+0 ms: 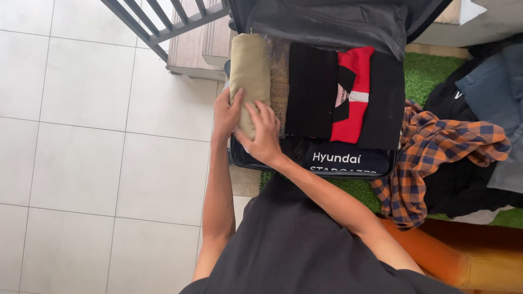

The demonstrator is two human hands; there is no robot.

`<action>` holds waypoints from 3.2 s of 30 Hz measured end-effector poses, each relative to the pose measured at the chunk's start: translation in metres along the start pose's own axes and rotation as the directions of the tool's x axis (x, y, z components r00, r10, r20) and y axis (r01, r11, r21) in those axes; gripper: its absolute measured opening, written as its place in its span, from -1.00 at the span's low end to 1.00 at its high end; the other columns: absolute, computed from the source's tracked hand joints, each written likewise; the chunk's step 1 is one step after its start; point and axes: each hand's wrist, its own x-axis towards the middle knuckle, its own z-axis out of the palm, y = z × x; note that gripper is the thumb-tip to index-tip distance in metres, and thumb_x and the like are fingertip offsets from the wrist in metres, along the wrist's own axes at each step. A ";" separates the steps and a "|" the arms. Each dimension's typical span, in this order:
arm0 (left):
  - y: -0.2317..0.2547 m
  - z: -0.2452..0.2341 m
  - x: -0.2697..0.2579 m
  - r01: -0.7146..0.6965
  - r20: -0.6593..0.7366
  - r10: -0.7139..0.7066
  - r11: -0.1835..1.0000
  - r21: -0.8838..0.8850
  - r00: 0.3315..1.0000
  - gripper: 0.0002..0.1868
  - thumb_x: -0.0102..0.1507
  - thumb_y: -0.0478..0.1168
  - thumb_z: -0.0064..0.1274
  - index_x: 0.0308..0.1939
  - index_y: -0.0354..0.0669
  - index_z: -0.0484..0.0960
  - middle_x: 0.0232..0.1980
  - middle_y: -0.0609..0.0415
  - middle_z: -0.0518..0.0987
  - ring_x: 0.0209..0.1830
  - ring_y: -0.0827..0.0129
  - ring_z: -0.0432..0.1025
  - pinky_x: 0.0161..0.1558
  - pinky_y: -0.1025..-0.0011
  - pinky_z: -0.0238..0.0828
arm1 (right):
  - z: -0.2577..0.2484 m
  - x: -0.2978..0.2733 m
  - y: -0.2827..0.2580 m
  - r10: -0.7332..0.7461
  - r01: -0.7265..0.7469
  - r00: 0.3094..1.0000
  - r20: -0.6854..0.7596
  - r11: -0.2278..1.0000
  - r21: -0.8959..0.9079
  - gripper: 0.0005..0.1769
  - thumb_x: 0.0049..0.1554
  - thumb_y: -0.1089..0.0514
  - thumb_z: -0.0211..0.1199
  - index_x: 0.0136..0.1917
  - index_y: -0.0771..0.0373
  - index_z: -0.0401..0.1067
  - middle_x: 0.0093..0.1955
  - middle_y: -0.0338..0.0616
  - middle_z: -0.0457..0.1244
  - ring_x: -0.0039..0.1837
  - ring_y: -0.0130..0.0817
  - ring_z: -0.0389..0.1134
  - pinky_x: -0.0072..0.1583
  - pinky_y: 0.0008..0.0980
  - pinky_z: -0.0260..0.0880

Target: The person packs clothes into a suitcase, folding a black garment and placing it inside, then folding a pair of beige shorts and a pair of dark trousers, and finally securing the contents with a buckle strap.

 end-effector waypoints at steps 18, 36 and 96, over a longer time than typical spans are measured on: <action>-0.077 0.054 -0.060 -0.224 -0.441 -0.030 0.828 -0.514 0.897 -0.61 0.48 -0.05 -0.06 0.15 -0.37 0.51 -0.01 0.05 0.63 -0.04 0.50 0.52 0.00 0.49 0.49 | -0.042 0.020 0.036 0.084 -0.305 0.937 0.339 0.670 0.677 0.05 -0.15 0.10 0.63 0.48 0.40 0.16 0.26 0.02 0.30 0.29 -0.27 0.36 0.29 -0.32 0.42; 0.032 0.090 -0.083 -0.590 0.700 0.394 0.806 0.047 0.595 -0.18 -0.06 -0.18 0.44 0.29 -0.12 0.52 0.18 -0.03 0.61 0.25 0.11 0.50 0.41 0.04 0.29 | -0.261 -0.104 0.150 0.087 -0.284 0.898 0.432 0.864 0.416 -0.23 -0.25 0.34 0.50 0.26 0.27 0.39 0.21 -0.14 0.35 0.30 -0.32 0.36 0.35 -0.30 0.37; -0.004 0.219 -0.172 0.418 0.338 -0.376 0.154 -0.895 0.863 -0.36 0.22 -0.24 0.24 0.35 -0.11 0.35 0.24 0.11 0.50 0.29 0.31 0.38 0.31 0.18 0.36 | -0.224 -0.206 0.186 0.611 -0.630 0.595 0.522 -0.049 0.775 -0.03 -0.01 -0.33 0.31 0.43 0.36 0.22 0.30 0.00 0.30 0.27 -0.12 0.39 0.07 0.09 0.47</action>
